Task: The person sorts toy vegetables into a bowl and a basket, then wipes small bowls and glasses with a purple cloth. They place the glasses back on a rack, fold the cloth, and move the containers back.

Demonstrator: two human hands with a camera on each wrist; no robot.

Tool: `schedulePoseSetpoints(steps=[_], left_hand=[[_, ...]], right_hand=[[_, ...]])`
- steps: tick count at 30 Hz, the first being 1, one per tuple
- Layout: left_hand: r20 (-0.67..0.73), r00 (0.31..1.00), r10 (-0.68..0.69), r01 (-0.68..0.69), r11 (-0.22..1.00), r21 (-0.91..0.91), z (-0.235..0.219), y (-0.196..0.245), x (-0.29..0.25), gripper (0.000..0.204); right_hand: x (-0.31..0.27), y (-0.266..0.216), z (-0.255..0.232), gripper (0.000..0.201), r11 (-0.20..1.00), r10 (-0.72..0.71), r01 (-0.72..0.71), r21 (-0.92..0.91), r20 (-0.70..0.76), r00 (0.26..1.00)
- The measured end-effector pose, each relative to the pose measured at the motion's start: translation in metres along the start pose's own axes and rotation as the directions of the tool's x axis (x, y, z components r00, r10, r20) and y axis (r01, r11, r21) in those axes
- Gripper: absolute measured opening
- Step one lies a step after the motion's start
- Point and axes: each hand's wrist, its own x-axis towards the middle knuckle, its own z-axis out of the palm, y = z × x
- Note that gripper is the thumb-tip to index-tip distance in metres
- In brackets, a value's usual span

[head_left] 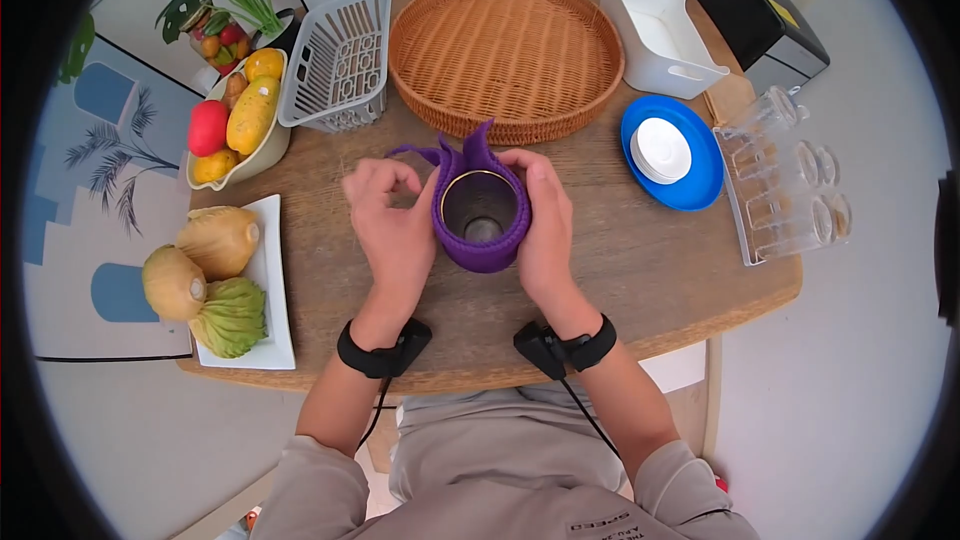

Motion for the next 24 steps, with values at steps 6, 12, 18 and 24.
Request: schedulePoseSetpoints(steps=[6,12,18,24], left_hand=[[0.411,0.789,-0.456,0.613,0.560,-0.557,0.001,0.018,-0.011,0.033],[0.356,0.800,-0.482,0.525,0.277,-0.805,0.013,0.045,-0.038,0.052],[0.214,0.849,-0.482,0.417,0.366,-0.832,0.027,0.028,-0.046,0.046],[0.248,0.811,-0.530,0.402,0.195,-0.895,0.017,0.041,-0.043,0.042]], right_hand=[[-0.007,0.020,0.005,0.055,0.989,-0.147,0.148,-0.015,0.022,0.989],[-0.015,0.018,0.010,0.065,0.990,-0.099,0.103,-0.096,0.043,0.994],[-0.018,0.021,0.020,0.059,0.974,-0.193,0.182,-0.133,-0.071,0.979],[-0.015,0.020,0.017,0.059,0.985,-0.141,0.138,-0.104,-0.020,0.990]])
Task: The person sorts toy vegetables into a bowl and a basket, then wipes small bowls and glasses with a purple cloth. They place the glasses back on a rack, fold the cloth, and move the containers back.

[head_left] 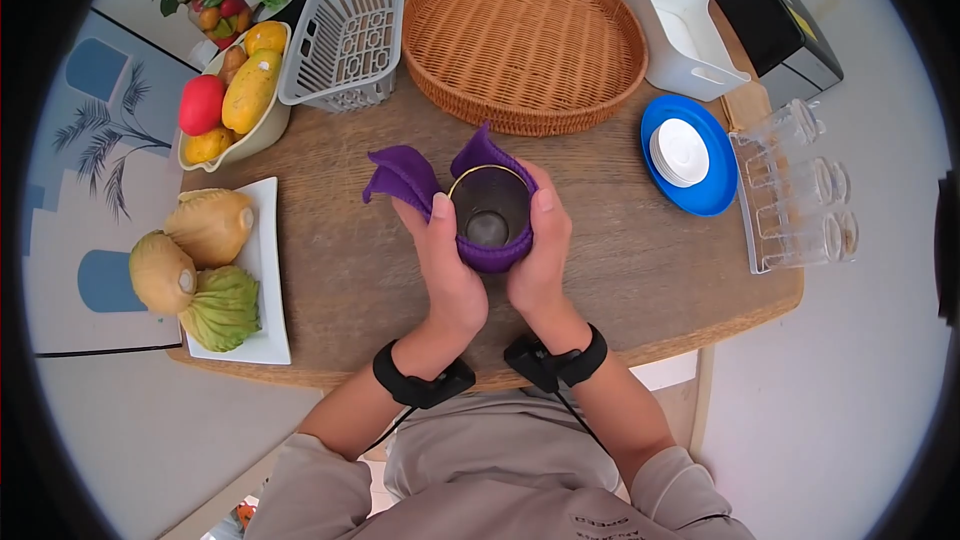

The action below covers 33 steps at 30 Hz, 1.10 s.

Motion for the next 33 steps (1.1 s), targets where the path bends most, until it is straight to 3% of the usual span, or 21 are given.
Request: schedulePoseSetpoints(steps=[4,7,9,15,18,24,27,30,33], left_hand=[[-0.003,0.997,0.072,-0.071,0.990,0.118,-0.011,-0.018,0.006,0.040],[0.020,1.000,-0.013,0.013,1.000,0.009,-0.020,-0.018,0.004,0.039],[-0.035,0.999,0.000,0.001,1.000,0.020,-0.014,-0.021,0.006,0.039],[-0.027,0.999,-0.031,0.032,0.998,0.062,0.003,-0.003,0.007,0.045],[0.119,0.992,-0.032,0.026,0.998,0.054,-0.005,-0.002,0.011,0.047],[0.121,0.991,-0.062,0.054,0.997,0.062,-0.005,0.000,0.018,0.046],[0.067,0.988,-0.139,0.141,0.989,-0.036,-0.001,0.000,0.024,0.041],[0.090,0.992,-0.083,0.067,0.983,0.172,-0.009,0.003,0.031,0.042],[0.224,0.974,0.035,-0.107,0.941,0.320,-0.003,0.020,0.034,0.041]], right_hand=[[0.009,-0.003,-0.004,0.059,0.989,0.089,-0.100,0.106,0.109,0.990],[0.024,-0.004,-0.016,0.058,0.980,0.132,-0.167,0.110,0.272,0.953],[0.032,-0.011,-0.020,0.056,0.964,0.176,-0.238,0.121,0.382,0.907],[0.031,-0.010,-0.019,0.050,0.948,0.168,-0.257,0.188,0.388,0.906],[0.029,-0.010,-0.021,0.050,0.943,0.159,-0.259,0.209,0.401,0.902],[0.030,-0.007,-0.020,0.048,0.968,0.124,-0.198,0.155,0.393,0.911],[0.030,-0.009,-0.018,0.044,0.971,0.143,-0.202,0.132,0.359,0.922],[0.031,-0.007,-0.019,0.041,0.986,0.113,-0.150,0.074,0.370,0.922],[0.028,-0.008,-0.018,0.040,0.983,0.124,-0.162,0.082,0.349,0.929]])
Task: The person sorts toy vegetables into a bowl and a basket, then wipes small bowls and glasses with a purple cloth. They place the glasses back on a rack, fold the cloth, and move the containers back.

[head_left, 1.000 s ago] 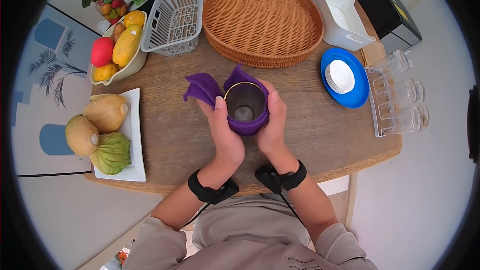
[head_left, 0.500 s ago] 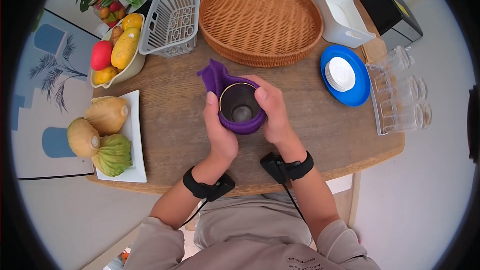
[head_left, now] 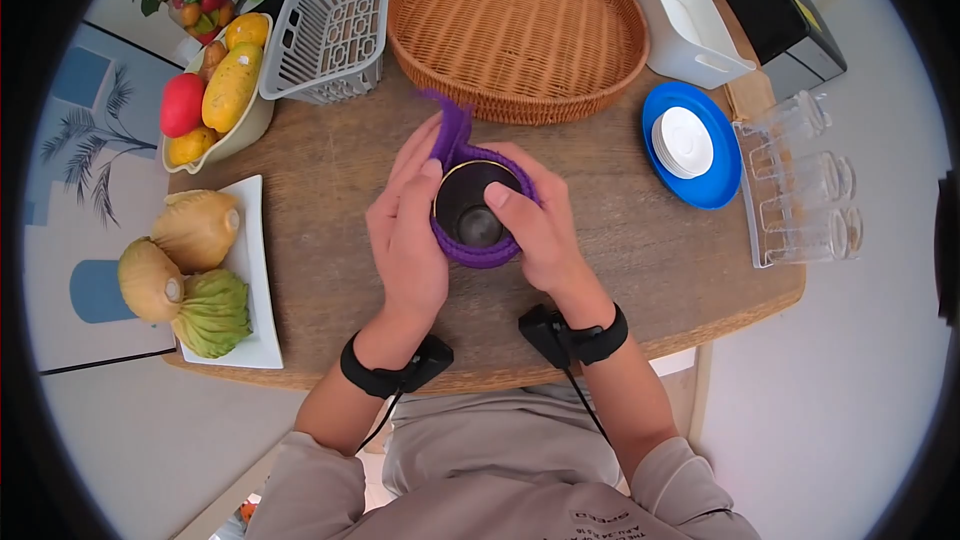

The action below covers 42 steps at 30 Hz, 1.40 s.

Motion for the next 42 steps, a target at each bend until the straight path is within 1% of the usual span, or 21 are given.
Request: schedulePoseSetpoints(steps=[3,6,9,12,15,18,21,24,28,31,34,37,40,41,42], left_hand=[[-0.016,0.998,-0.068,0.066,0.993,-0.101,-0.003,0.007,0.003,0.035],[-0.073,0.997,0.010,-0.011,1.000,-0.011,-0.013,0.001,0.005,0.034],[-0.096,0.992,-0.083,0.069,0.988,-0.137,-0.014,0.010,0.004,0.030],[-0.050,0.960,-0.276,0.271,0.959,-0.081,-0.009,0.020,0.010,0.024],[0.002,0.957,-0.290,0.289,0.952,-0.098,-0.010,0.024,0.016,0.019],[-0.023,0.956,-0.291,0.288,0.954,-0.076,-0.017,0.019,0.021,0.016],[-0.150,0.968,-0.204,0.198,0.979,-0.054,-0.020,0.017,0.020,0.013],[-0.290,0.955,-0.053,0.052,0.999,-0.013,-0.028,0.013,0.016,0.010],[-0.338,0.940,0.052,-0.037,0.998,0.051,-0.040,0.009,0.005,0.011],[-0.324,0.946,0.017,-0.017,1.000,0.003,-0.037,0.015,0.001,0.011],[-0.298,0.954,0.035,-0.038,0.999,-0.005,-0.024,0.020,0.009,0.011],[-0.237,0.964,0.120,-0.105,0.992,0.076,-0.009,0.017,0.025,0.008],[-0.095,0.995,-0.031,0.030,0.999,-0.015,-0.003,0.015,0.031,0.010],[-0.038,0.996,-0.084,0.083,0.996,-0.019,-0.004,0.014,0.031,0.018],[-0.008,0.988,-0.152,0.152,0.986,-0.066,-0.003,0.016,0.028,0.024]], right_hand=[[-0.002,-0.006,0.003,0.039,0.999,0.041,-0.041,0.020,-0.031,0.999],[-0.002,-0.005,0.003,0.039,0.999,0.041,-0.041,0.031,-0.025,0.999],[-0.001,-0.005,0.001,0.040,1.000,0.015,-0.015,-0.018,-0.010,1.000],[-0.002,-0.007,0.002,0.040,0.998,0.056,-0.056,0.005,-0.025,0.998],[-0.002,-0.005,0.001,0.040,0.998,0.057,-0.057,0.016,-0.012,0.998],[-0.003,-0.006,0.003,0.040,0.997,0.061,-0.059,0.042,-0.040,0.997],[-0.003,-0.005,0.002,0.038,0.998,0.066,-0.065,0.018,-0.039,0.997],[-0.002,-0.014,0.000,0.036,0.996,0.086,-0.086,-0.029,-0.008,0.996],[0.004,-0.013,-0.008,0.036,0.994,0.102,-0.099,-0.046,0.077,0.992],[0.008,-0.016,-0.011,0.037,0.993,0.118,-0.115,-0.028,0.137,0.984],[0.013,-0.017,-0.014,0.037,0.987,0.157,-0.160,-0.001,0.191,0.969],[0.015,-0.015,-0.016,0.037,0.982,0.171,-0.185,0.046,0.217,0.961],[0.015,-0.014,-0.016,0.036,0.980,0.169,-0.186,0.064,0.208,0.963],[0.013,-0.013,-0.014,0.035,0.982,0.158,-0.176,0.076,0.196,0.968],[0.011,-0.012,-0.012,0.034,0.982,0.148,-0.166,0.086,0.182,0.972]])
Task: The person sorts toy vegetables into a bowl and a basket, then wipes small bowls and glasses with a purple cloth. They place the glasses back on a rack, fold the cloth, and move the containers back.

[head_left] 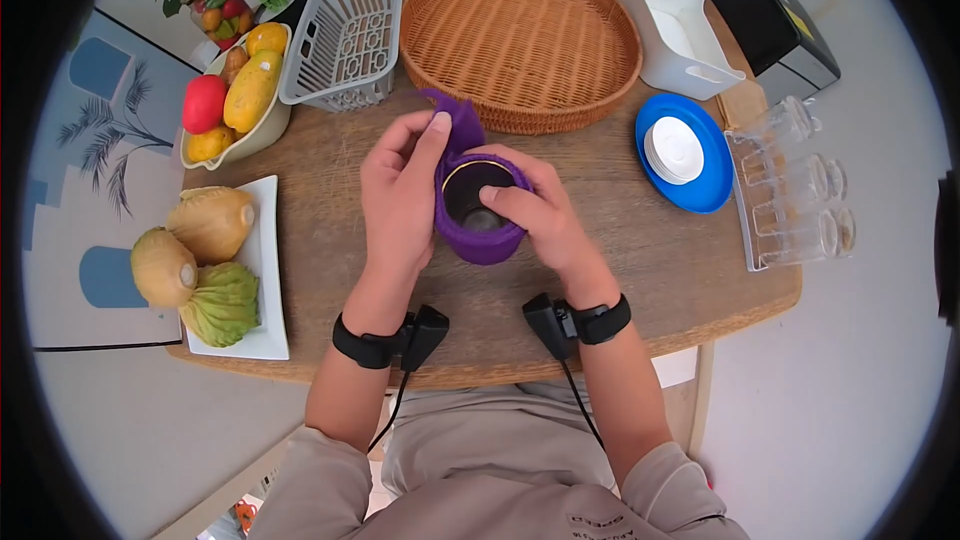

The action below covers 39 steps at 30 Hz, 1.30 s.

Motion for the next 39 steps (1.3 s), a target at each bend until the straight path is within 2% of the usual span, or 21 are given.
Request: schedulePoseSetpoints(steps=[2,5,8,12,15,17,19,22,24,27,30,36,39], left_hand=[[0.059,0.988,-0.140,0.145,0.986,-0.084,0.002,0.002,-0.011,0.037],[0.089,0.996,-0.027,0.039,0.990,-0.138,0.004,-0.009,-0.027,0.058],[0.136,0.991,0.012,0.005,0.992,-0.127,0.002,-0.020,-0.030,0.064],[0.116,0.990,0.086,-0.081,0.995,-0.051,0.006,-0.024,-0.030,0.065],[0.086,0.990,0.109,-0.104,0.993,-0.058,0.002,-0.034,-0.025,0.068],[0.091,0.989,0.113,-0.106,0.991,-0.077,-0.001,-0.036,-0.023,0.071],[0.080,0.992,0.097,-0.091,0.993,-0.072,-0.006,-0.042,-0.021,0.073],[0.145,0.985,0.094,-0.086,0.994,-0.061,-0.009,-0.044,-0.022,0.077],[0.177,0.979,0.099,-0.090,0.994,-0.061,-0.010,-0.046,-0.024,0.078],[0.164,0.978,0.126,-0.119,0.992,-0.050,-0.011,-0.051,-0.028,0.079],[0.144,0.974,0.175,-0.174,0.985,-0.018,-0.012,-0.061,-0.032,0.079],[0.079,0.976,0.204,-0.201,0.979,-0.046,-0.008,-0.074,-0.035,0.077],[0.088,0.985,0.149,-0.140,0.985,-0.103,-0.012,-0.080,-0.035,0.077]], right_hand=[[-0.004,0.001,0.006,0.032,1.000,-0.021,0.022,0.021,-0.063,0.998],[-0.006,0.006,0.010,0.029,0.999,-0.041,0.044,0.025,-0.131,0.991],[-0.008,0.016,0.012,0.030,0.994,-0.099,0.105,0.023,-0.189,0.977],[-0.006,0.028,0.011,0.036,0.988,-0.152,0.154,-0.010,-0.237,0.960],[-0.008,0.026,0.015,0.053,0.981,-0.168,0.134,-0.137,-0.283,0.944],[-0.001,0.042,0.006,0.066,0.887,-0.358,0.230,-0.400,-0.281,0.890],[0.003,0.045,0.006,0.077,0.832,-0.455,0.295,-0.469,-0.274,0.848],[0.000,0.039,0.015,0.081,0.891,-0.427,0.334,-0.307,-0.316,0.847],[-0.005,0.035,0.019,0.076,0.937,-0.341,0.290,-0.196,-0.328,0.881],[-0.004,0.044,0.012,0.066,0.920,-0.375,0.314,-0.234,-0.301,0.877],[-0.004,0.057,0.005,0.067,0.886,-0.433,0.330,-0.325,-0.325,0.841],[-0.006,0.064,0.014,0.079,0.959,-0.283,0.244,-0.144,-0.420,0.863],[-0.007,0.070,0.015,0.078,0.972,-0.228,0.229,-0.053,-0.462,0.857]])
